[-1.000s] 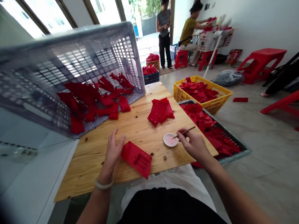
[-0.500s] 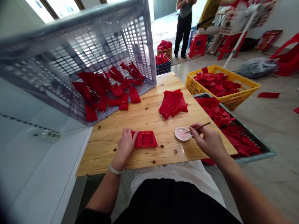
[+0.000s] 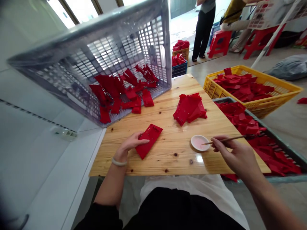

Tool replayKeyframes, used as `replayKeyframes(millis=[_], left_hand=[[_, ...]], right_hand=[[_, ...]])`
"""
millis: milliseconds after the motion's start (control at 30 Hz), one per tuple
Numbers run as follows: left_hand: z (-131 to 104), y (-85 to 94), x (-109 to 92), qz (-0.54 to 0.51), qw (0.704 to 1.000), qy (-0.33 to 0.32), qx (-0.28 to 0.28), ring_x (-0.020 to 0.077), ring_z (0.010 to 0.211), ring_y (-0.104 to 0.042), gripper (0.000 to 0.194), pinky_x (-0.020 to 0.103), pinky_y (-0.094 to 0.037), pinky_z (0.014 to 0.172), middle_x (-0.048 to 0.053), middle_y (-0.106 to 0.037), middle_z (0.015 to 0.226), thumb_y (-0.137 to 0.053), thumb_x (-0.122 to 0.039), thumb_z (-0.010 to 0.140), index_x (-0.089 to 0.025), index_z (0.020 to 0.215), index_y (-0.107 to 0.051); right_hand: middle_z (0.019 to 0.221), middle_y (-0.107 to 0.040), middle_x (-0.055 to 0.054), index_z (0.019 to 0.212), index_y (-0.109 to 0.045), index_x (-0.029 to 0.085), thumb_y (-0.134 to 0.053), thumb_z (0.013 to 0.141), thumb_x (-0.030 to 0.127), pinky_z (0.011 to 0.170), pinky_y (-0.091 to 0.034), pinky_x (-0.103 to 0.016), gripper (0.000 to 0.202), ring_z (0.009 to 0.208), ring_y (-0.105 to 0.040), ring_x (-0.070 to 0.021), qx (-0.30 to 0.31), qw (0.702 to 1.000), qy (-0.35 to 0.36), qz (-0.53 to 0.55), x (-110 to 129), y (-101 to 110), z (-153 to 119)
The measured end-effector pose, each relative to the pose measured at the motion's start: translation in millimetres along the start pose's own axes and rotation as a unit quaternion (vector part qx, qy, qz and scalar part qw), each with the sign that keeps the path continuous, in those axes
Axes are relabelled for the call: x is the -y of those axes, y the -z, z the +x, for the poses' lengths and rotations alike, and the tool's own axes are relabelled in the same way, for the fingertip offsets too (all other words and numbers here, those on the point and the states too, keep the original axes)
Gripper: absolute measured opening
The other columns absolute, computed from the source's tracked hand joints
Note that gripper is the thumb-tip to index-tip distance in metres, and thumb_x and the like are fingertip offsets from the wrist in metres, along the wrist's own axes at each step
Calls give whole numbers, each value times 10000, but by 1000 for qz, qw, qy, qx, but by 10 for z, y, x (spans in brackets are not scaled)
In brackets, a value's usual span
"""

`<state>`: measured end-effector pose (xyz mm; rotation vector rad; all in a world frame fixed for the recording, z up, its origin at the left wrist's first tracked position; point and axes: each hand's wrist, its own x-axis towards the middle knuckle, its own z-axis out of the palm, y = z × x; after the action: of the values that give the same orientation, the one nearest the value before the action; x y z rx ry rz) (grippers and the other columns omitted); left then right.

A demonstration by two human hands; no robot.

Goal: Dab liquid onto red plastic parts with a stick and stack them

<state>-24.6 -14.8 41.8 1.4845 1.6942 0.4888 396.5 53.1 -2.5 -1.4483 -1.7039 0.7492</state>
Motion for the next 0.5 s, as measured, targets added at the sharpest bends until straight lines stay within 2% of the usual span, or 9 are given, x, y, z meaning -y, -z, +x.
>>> replayKeyframes(millis=[67,133,200,267,333,400,500], left_hand=[[-39,-81,29,-23,999,3,-34,255,1030,-742,478,331,-577,846,139,-764,1236,-682,-420,935,-159,1331,-620],[-80,-138,44,-22,995,20,-95,289,1122,-718,542,401,-570,947,174,-726,1294,-687,-411,940,-165,1400,-543],[-109,-176,23,11,985,28,-167,343,1284,-640,596,494,-497,1093,210,-654,1399,-721,-388,919,-169,1431,-508],[-114,-209,-33,71,975,23,-210,392,1397,-550,575,550,-399,1188,236,-605,1455,-741,-420,916,-163,1394,-551],[-93,-240,-103,107,970,24,-215,428,1404,-543,555,560,-380,1198,247,-627,1423,-784,-469,889,-157,1317,-616],[-56,-263,-162,96,972,42,-208,448,1356,-586,566,559,-414,1162,251,-666,1367,-833,-442,847,-153,1293,-639],[-25,-285,-224,35,978,49,-201,388,1219,-688,596,500,-510,1053,213,-726,1286,-777,-413,895,-168,1405,-591]], right_hand=[[710,-779,-70,905,-786,231,-743,808,584,637,-621,-327,369,657,-783,-268,12,1000,-5,6,-37,1,6],[717,-782,-73,907,-793,231,-755,820,577,623,-616,-315,358,649,-781,-257,26,1000,-10,14,-69,-2,10],[735,-788,-77,910,-801,233,-771,830,566,641,-617,-315,344,652,-783,-250,42,999,-15,20,-93,-3,7],[762,-797,-81,927,-809,236,-789,841,537,675,-619,-321,313,686,-793,-250,50,998,-21,20,-109,2,-2],[779,-800,-85,946,-812,239,-795,850,513,700,-614,-335,291,725,-801,-255,39,999,-27,16,-116,10,-14],[776,-797,-83,949,-815,243,-808,842,494,697,-605,-344,273,733,-799,-255,30,999,-32,14,-108,17,-25],[775,-795,-74,928,-823,254,-827,815,477,712,-595,-348,250,746,-795,-253,12,999,-40,24,-50,25,-32]])
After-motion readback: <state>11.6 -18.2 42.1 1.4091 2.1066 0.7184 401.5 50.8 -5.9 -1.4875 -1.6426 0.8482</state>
